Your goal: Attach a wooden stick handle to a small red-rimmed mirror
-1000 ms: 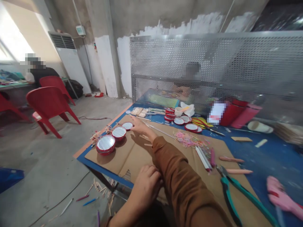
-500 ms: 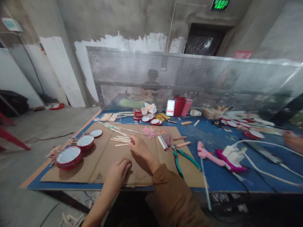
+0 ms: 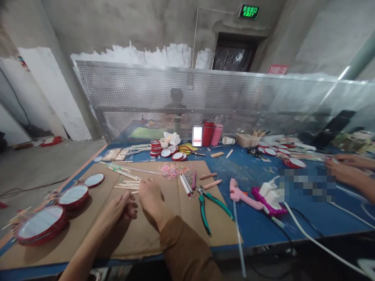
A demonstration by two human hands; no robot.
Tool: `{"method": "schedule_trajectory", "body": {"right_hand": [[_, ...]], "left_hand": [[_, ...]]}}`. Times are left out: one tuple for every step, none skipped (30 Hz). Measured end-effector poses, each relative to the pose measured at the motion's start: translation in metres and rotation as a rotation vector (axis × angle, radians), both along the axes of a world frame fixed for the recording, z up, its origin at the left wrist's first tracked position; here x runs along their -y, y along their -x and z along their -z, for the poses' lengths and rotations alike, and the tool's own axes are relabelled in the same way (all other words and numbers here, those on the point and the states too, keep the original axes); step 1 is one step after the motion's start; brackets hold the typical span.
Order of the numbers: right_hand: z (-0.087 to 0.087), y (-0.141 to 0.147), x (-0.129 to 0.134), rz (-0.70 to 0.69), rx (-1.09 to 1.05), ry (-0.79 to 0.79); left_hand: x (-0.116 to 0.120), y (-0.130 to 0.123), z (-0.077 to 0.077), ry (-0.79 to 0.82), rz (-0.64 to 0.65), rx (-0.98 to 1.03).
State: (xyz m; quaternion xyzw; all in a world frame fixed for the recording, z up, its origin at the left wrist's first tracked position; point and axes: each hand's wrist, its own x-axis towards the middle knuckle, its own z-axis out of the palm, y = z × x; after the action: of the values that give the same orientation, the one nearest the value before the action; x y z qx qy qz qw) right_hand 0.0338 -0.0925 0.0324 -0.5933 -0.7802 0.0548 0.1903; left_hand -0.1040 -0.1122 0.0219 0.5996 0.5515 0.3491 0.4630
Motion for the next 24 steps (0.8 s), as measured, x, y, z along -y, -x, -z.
{"method": "schedule_trajectory", "body": {"right_hand": [[-0.001, 0.000, 0.001, -0.004, 0.018, -0.001], [-0.001, 0.000, 0.001, -0.009, 0.035, -0.002], [-0.002, 0.000, 0.001, -0.014, 0.049, -0.001], [-0.002, 0.000, 0.001, -0.017, 0.061, 0.001], [-0.003, -0.001, 0.001, -0.017, 0.072, 0.004], [-0.004, -0.002, 0.001, -0.015, 0.081, 0.008], [-0.006, -0.004, 0.001, -0.006, 0.088, 0.014], [-0.007, -0.006, 0.001, 0.011, 0.093, 0.020], [-0.009, -0.009, 0.001, 0.037, 0.097, 0.026], [-0.012, -0.012, 0.001, 0.070, 0.101, 0.033], [-0.014, -0.017, 0.001, 0.112, 0.104, 0.040], [-0.017, -0.023, 0.001, 0.162, 0.109, 0.047], [-0.020, -0.030, 0.002, 0.218, 0.114, 0.054], [-0.022, -0.039, 0.003, 0.285, 0.120, 0.058], [-0.024, -0.048, 0.004, 0.362, 0.128, 0.059], [-0.025, -0.058, 0.006, 0.443, 0.135, 0.059], [-0.026, -0.068, 0.008, 0.513, 0.141, 0.058], [-0.026, -0.077, 0.011, 0.569, 0.147, 0.065], [-0.026, -0.085, 0.013, 0.612, 0.150, 0.086], [-0.025, -0.091, 0.015, 0.644, 0.151, 0.111], [-0.024, -0.096, 0.016, 0.667, 0.151, 0.138], [-0.023, -0.100, 0.017, 0.684, 0.151, 0.167], [-0.023, -0.103, 0.017, 0.696, 0.150, 0.195], [-0.023, -0.105, 0.017, 0.703, 0.147, 0.224]], "left_hand": [[-0.002, 0.001, 0.000, 0.052, 0.007, 0.030], [-0.003, 0.001, 0.000, 0.071, -0.028, 0.027], [-0.004, 0.000, 0.000, 0.095, -0.047, 0.005], [-0.004, -0.001, 0.001, 0.088, -0.065, -0.002], [-0.003, -0.003, 0.001, 0.064, -0.078, -0.014], [-0.002, -0.005, 0.002, 0.030, -0.084, -0.043], [0.000, -0.007, 0.004, -0.029, -0.094, -0.077], [0.002, -0.009, 0.005, -0.087, -0.096, -0.115], [0.005, -0.010, 0.007, -0.136, -0.090, -0.145], [0.008, -0.010, 0.009, -0.170, -0.069, -0.159], [0.010, -0.010, 0.010, -0.195, -0.040, -0.157], [0.012, -0.009, 0.011, -0.212, -0.015, -0.147], [0.014, -0.009, 0.011, -0.222, 0.018, -0.131], [0.015, -0.008, 0.011, -0.236, 0.040, -0.118], [0.015, -0.007, 0.011, -0.255, 0.052, -0.118], [0.015, -0.007, 0.010, -0.267, 0.057, -0.147], [0.015, -0.007, 0.009, -0.278, 0.050, -0.176], [0.015, -0.007, 0.009, -0.287, 0.062, -0.197], [0.015, -0.007, 0.008, -0.286, 0.076, -0.211], [0.015, -0.007, 0.007, -0.286, 0.081, -0.217], [0.015, -0.007, 0.006, -0.284, 0.083, -0.223], [0.015, -0.007, 0.006, -0.281, 0.081, -0.227], [0.015, -0.008, 0.006, -0.279, 0.074, -0.232], [0.014, -0.008, 0.006, -0.277, 0.069, -0.239]]}}
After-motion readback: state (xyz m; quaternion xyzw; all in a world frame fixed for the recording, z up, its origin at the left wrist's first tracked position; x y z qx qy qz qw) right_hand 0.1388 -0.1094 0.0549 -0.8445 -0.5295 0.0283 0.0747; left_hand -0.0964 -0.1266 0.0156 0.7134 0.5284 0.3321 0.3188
